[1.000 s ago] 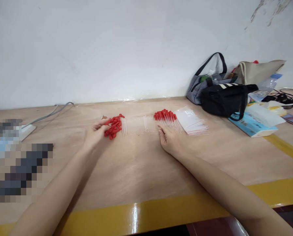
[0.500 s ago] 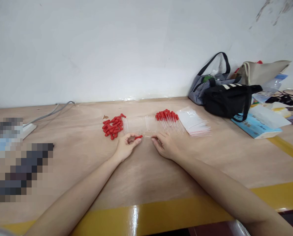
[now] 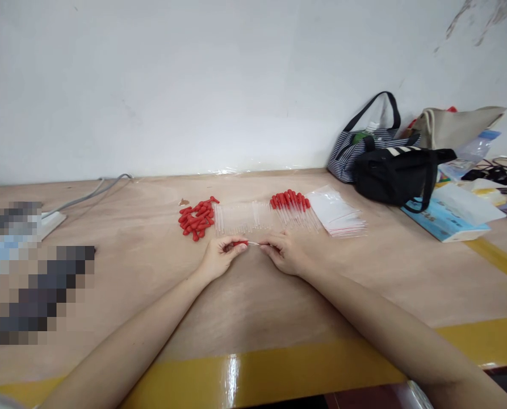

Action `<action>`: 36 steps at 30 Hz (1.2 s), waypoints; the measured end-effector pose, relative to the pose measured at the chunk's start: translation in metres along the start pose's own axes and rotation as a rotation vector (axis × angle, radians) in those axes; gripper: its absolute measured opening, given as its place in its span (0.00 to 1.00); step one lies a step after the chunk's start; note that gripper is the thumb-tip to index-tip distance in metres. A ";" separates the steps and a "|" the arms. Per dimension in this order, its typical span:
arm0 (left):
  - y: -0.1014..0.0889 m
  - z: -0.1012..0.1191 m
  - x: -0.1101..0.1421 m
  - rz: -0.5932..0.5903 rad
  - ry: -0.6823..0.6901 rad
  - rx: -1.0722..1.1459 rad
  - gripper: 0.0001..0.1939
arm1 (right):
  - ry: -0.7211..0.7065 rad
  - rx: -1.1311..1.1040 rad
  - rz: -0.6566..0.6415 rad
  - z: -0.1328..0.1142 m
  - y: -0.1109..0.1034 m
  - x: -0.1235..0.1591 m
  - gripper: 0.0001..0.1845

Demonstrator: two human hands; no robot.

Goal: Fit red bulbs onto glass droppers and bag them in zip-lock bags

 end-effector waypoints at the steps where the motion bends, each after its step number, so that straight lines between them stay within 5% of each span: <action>1: 0.000 0.002 0.000 -0.012 0.023 -0.018 0.11 | 0.001 -0.002 -0.007 0.001 0.000 0.000 0.10; 13: 0.000 0.010 0.011 -0.172 0.116 -0.268 0.10 | -0.079 0.251 -0.051 -0.006 -0.002 0.001 0.12; 23: -0.001 0.015 0.011 -0.161 0.148 -0.254 0.09 | 0.001 0.160 -0.146 -0.012 0.001 -0.003 0.12; 31: -0.009 0.011 0.005 -0.162 0.223 -0.241 0.08 | -0.110 0.369 -0.161 -0.022 -0.012 -0.009 0.12; 33: -0.011 0.010 0.006 -0.157 0.239 -0.264 0.10 | -0.081 0.364 -0.152 -0.019 -0.017 -0.010 0.12; 36: -0.016 0.004 0.005 -0.071 0.189 -0.318 0.26 | 0.106 0.258 -0.041 0.002 -0.029 -0.018 0.13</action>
Point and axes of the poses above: each hand's wrist, its own x-axis away from the middle knuckle, its own y-axis out of the palm, z = x × y, the point moved 2 cm from there along -x, towards the middle knuckle, and after that the axes turned 3 degrees about y, right-handed, at the moved point
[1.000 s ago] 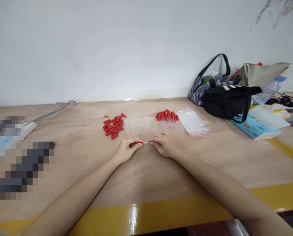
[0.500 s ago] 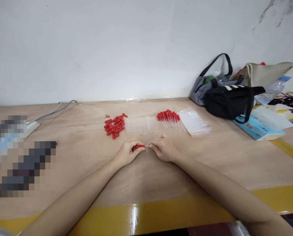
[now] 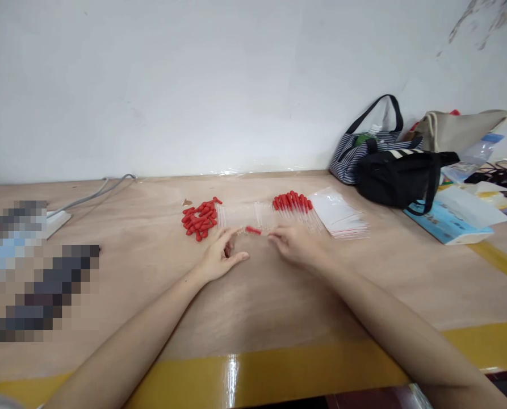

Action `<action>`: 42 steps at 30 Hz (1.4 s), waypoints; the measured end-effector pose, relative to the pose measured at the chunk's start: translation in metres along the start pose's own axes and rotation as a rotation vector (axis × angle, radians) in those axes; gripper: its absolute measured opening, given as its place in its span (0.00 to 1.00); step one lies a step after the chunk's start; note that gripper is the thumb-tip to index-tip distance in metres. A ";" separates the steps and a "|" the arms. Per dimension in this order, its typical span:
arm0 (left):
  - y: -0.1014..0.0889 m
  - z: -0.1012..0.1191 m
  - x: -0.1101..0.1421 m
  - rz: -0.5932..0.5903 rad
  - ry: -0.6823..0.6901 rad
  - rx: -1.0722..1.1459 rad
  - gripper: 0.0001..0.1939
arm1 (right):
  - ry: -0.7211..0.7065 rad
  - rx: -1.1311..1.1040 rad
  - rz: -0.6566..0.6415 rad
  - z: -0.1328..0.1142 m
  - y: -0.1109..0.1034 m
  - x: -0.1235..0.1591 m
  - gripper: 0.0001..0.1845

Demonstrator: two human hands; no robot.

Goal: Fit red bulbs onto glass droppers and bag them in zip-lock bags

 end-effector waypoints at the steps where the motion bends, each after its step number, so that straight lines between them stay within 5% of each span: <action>1: -0.001 -0.003 0.000 0.012 -0.030 -0.017 0.29 | 0.110 -0.051 0.052 0.012 -0.002 -0.005 0.13; 5: 0.001 -0.010 -0.001 -0.059 -0.055 -0.082 0.17 | 0.556 -0.035 0.282 0.059 -0.007 -0.025 0.13; 10: 0.003 -0.008 -0.001 -0.090 -0.035 -0.098 0.12 | 0.766 0.049 0.299 0.073 0.002 -0.040 0.12; 19: 0.003 -0.009 -0.001 -0.088 -0.029 -0.099 0.10 | 0.758 0.154 0.237 0.065 0.012 -0.041 0.12; 25: 0.006 -0.007 -0.002 -0.061 -0.028 -0.086 0.10 | 0.582 0.262 0.290 0.045 0.012 -0.042 0.14; 28: 0.003 -0.008 -0.003 0.044 -0.053 -0.130 0.09 | 0.561 0.291 0.138 0.035 0.020 -0.051 0.15; 34: -0.032 -0.027 -0.006 0.546 -0.204 -0.519 0.06 | 0.736 0.305 -0.019 0.029 0.029 -0.067 0.12; 37: -0.049 -0.040 -0.008 0.608 -0.267 -0.630 0.08 | 0.785 0.273 -0.052 0.029 0.027 -0.071 0.12; 42: -0.061 -0.056 -0.009 0.625 -0.366 -0.517 0.12 | 0.810 0.230 -0.112 0.027 0.026 -0.072 0.13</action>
Point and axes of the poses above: each hand's wrist, its own x-axis away from the middle knuckle, its own y-axis out of the palm, z = x × y, the point moved 2 cm from there along -x, towards the middle knuckle, and after that the axes turned 3 degrees about y, right-handed, at the moved point
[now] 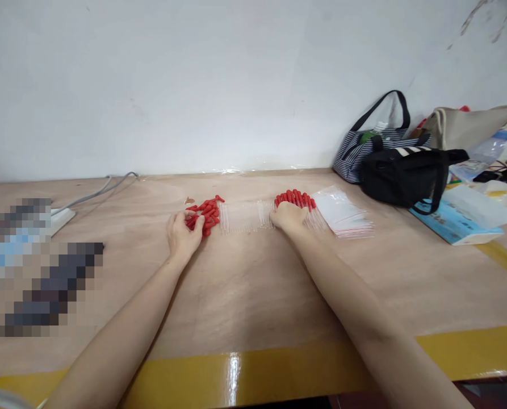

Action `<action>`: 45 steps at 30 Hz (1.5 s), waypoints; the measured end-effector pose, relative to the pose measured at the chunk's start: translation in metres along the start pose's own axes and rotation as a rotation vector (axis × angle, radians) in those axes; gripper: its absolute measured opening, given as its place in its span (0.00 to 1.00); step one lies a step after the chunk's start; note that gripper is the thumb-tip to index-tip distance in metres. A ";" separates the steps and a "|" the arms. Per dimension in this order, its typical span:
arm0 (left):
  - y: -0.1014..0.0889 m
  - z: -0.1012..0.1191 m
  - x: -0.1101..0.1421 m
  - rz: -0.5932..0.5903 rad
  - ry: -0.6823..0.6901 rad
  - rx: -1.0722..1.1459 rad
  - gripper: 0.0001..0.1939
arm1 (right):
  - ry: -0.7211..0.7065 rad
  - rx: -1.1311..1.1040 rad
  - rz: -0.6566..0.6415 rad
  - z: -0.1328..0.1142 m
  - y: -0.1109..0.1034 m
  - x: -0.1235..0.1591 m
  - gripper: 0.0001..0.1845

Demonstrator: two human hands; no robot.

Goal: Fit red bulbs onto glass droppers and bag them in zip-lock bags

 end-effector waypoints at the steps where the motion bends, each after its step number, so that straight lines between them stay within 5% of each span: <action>1: 0.001 -0.002 -0.001 -0.021 -0.021 0.016 0.12 | -0.004 -0.003 -0.007 0.000 0.000 0.001 0.14; 6: 0.002 -0.005 -0.004 -0.107 -0.117 0.049 0.13 | -0.052 -0.029 -0.005 0.003 -0.001 0.007 0.15; 13: -0.002 0.005 -0.001 -0.025 0.037 0.022 0.12 | -0.310 -0.313 0.134 0.036 -0.007 0.026 0.10; 18: 0.001 0.003 0.000 -0.048 0.005 0.065 0.11 | -0.431 -0.368 0.155 0.054 -0.011 0.051 0.09; 28: 0.004 0.003 0.001 0.013 -0.028 0.237 0.08 | -0.617 -0.442 0.193 0.053 0.003 0.065 0.17; 34: 0.009 -0.007 -0.002 -0.018 -0.061 0.293 0.06 | -0.599 -0.443 0.193 0.055 0.001 0.066 0.16; 40: 0.004 0.006 0.001 0.087 -0.031 0.339 0.10 | -0.601 -0.431 0.189 0.053 -0.001 0.070 0.15; 42: 0.004 0.020 0.009 0.046 0.038 0.393 0.11 | -0.611 -0.419 0.185 0.051 -0.002 0.074 0.14; 45: 0.008 0.046 0.029 -0.166 0.184 0.431 0.13 | -0.667 -0.403 0.174 0.048 -0.004 0.081 0.12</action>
Point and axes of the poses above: each hand's wrist, its own x-axis away from the middle knuckle, its own y-axis out of the palm, z = x × y, the point moved 2 cm from there along -x, towards the middle knuckle, and after that the axes turned 3 degrees about y, right-handed, at the moved point
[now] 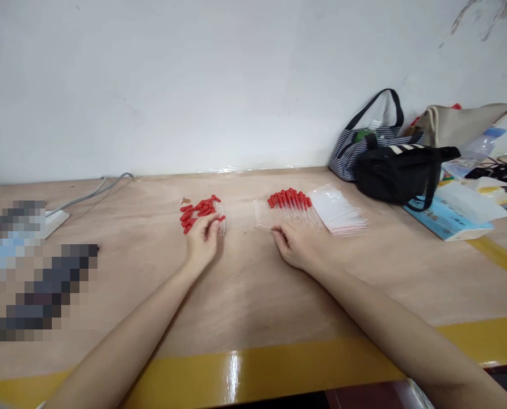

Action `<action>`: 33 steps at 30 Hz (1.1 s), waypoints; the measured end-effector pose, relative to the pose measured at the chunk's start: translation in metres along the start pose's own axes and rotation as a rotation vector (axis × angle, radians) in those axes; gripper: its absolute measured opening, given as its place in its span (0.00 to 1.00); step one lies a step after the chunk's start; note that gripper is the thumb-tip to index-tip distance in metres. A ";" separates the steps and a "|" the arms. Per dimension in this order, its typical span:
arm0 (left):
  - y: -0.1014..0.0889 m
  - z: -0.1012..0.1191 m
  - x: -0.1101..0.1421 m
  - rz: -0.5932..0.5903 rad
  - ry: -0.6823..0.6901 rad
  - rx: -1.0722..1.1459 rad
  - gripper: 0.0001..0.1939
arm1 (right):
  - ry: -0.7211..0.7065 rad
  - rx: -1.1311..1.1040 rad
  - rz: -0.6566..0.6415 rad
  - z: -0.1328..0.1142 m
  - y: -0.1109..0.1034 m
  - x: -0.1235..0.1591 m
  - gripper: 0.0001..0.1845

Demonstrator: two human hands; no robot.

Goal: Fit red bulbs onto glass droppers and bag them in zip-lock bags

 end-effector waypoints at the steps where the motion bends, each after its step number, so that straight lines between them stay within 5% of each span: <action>1: 0.006 0.008 0.005 -0.071 0.019 0.010 0.12 | -0.012 -0.001 -0.014 -0.002 0.001 0.001 0.12; 6: 0.025 0.029 0.023 -0.289 0.056 0.070 0.12 | -0.069 -0.078 -0.057 -0.005 0.007 0.004 0.12; 18: 0.028 0.026 0.029 -0.327 -0.086 0.198 0.13 | -0.155 -0.126 -0.104 -0.005 0.017 0.006 0.09; 26: 0.020 0.026 0.029 -0.449 0.122 0.161 0.10 | -0.226 -0.003 -0.218 -0.003 0.007 0.001 0.12; 33: 0.018 0.035 0.030 -0.555 0.237 0.062 0.10 | -0.308 0.170 -0.170 -0.006 0.009 0.004 0.14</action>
Point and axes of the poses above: each hand's wrist, its own x-axis away from the middle knuckle, its own y-axis out of the palm, z = x × y, the point moved 2 cm from there along -x, towards the middle knuckle, and after that the axes turned 3 degrees about y, right-handed, at the moved point
